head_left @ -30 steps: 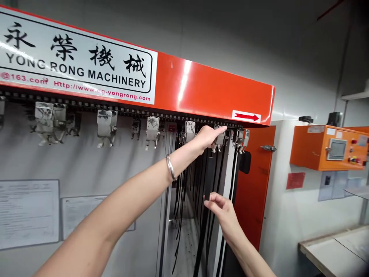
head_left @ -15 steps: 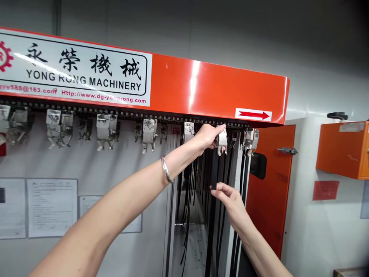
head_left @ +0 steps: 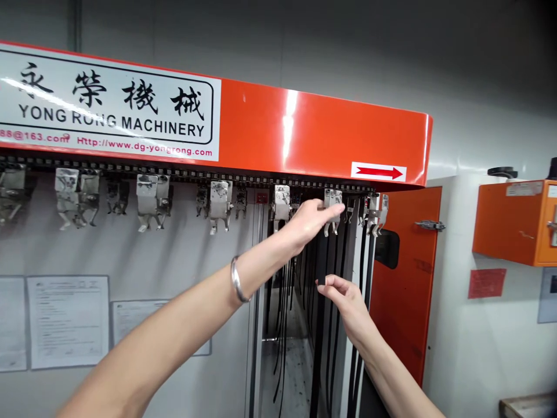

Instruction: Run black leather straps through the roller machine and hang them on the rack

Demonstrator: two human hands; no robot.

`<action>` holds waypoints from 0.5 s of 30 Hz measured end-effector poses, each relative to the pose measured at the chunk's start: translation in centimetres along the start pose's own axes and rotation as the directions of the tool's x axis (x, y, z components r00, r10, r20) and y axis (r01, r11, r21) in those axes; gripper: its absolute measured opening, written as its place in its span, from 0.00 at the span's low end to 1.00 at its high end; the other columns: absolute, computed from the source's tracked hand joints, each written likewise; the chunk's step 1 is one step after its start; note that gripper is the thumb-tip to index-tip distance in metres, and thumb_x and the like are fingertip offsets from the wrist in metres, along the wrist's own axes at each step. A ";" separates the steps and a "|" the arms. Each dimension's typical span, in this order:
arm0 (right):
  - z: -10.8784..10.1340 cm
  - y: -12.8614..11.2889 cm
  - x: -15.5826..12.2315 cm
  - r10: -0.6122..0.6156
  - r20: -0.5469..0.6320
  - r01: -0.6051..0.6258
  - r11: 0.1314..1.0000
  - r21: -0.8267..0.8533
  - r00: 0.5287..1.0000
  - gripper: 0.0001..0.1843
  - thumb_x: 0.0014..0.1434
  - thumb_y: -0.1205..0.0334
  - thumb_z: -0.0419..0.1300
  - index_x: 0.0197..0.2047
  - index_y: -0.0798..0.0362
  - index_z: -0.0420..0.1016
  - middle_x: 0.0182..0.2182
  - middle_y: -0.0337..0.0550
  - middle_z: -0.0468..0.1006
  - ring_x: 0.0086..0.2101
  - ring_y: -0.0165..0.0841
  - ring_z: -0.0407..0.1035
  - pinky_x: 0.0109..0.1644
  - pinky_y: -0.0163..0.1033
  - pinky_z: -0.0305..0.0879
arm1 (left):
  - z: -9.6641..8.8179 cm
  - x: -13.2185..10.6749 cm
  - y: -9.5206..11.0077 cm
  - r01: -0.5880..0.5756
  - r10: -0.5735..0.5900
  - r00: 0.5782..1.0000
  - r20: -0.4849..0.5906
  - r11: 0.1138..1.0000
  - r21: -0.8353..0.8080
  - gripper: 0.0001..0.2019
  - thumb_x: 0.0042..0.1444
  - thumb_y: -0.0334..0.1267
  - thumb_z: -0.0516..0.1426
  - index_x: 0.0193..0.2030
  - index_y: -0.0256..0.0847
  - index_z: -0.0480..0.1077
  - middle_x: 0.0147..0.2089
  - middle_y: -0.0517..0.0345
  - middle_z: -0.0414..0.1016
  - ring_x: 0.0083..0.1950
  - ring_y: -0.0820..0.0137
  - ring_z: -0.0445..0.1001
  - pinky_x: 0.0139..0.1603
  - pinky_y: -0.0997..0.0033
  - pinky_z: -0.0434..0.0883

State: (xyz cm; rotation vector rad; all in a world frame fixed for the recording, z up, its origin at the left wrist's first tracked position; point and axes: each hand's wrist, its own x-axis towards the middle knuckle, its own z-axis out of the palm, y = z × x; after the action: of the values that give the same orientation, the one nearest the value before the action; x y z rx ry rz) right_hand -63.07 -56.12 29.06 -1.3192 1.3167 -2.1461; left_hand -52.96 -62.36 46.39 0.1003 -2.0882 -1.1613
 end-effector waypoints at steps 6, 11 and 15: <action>0.3 -1.0 -0.2 0.012 -0.016 -0.012 1.000 -0.024 1.000 0.11 0.51 0.54 0.67 0.30 0.52 0.74 0.31 0.38 0.76 0.39 0.36 0.69 0.49 0.40 0.61 | 0.3 -1.1 -3.9 -0.040 0.073 0.984 -0.160 0.979 0.199 0.18 0.52 0.47 0.60 0.43 0.36 0.73 0.52 0.44 0.76 0.56 0.58 0.72 0.61 0.55 0.65; 0.3 -1.1 -6.7 -0.064 -0.171 0.020 0.968 -0.251 0.983 0.32 0.53 0.49 0.67 0.61 0.42 0.68 0.63 0.42 0.65 0.62 0.44 0.58 0.66 0.49 0.52 | 0.8 -6.5 -5.7 -0.112 0.126 0.971 -0.205 0.991 0.077 0.31 0.52 0.51 0.60 0.61 0.44 0.62 0.72 0.47 0.56 0.71 0.56 0.58 0.71 0.54 0.59; 0.0 1.7 -20.2 -0.042 -0.519 -0.199 0.895 -0.400 0.854 0.25 0.53 0.44 0.65 0.54 0.42 0.75 0.52 0.44 0.77 0.54 0.48 0.68 0.59 0.49 0.64 | 4.1 -17.5 -11.4 -0.025 0.022 0.999 -0.026 0.990 -0.142 0.35 0.54 0.51 0.57 0.68 0.63 0.49 0.74 0.60 0.53 0.68 0.54 0.63 0.66 0.52 0.69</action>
State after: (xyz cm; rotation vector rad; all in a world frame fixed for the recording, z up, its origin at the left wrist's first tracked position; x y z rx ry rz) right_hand -52.61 -44.07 16.63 -0.7963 2.1367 -2.3187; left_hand -45.79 -59.27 26.60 0.0222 -1.9733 -1.2847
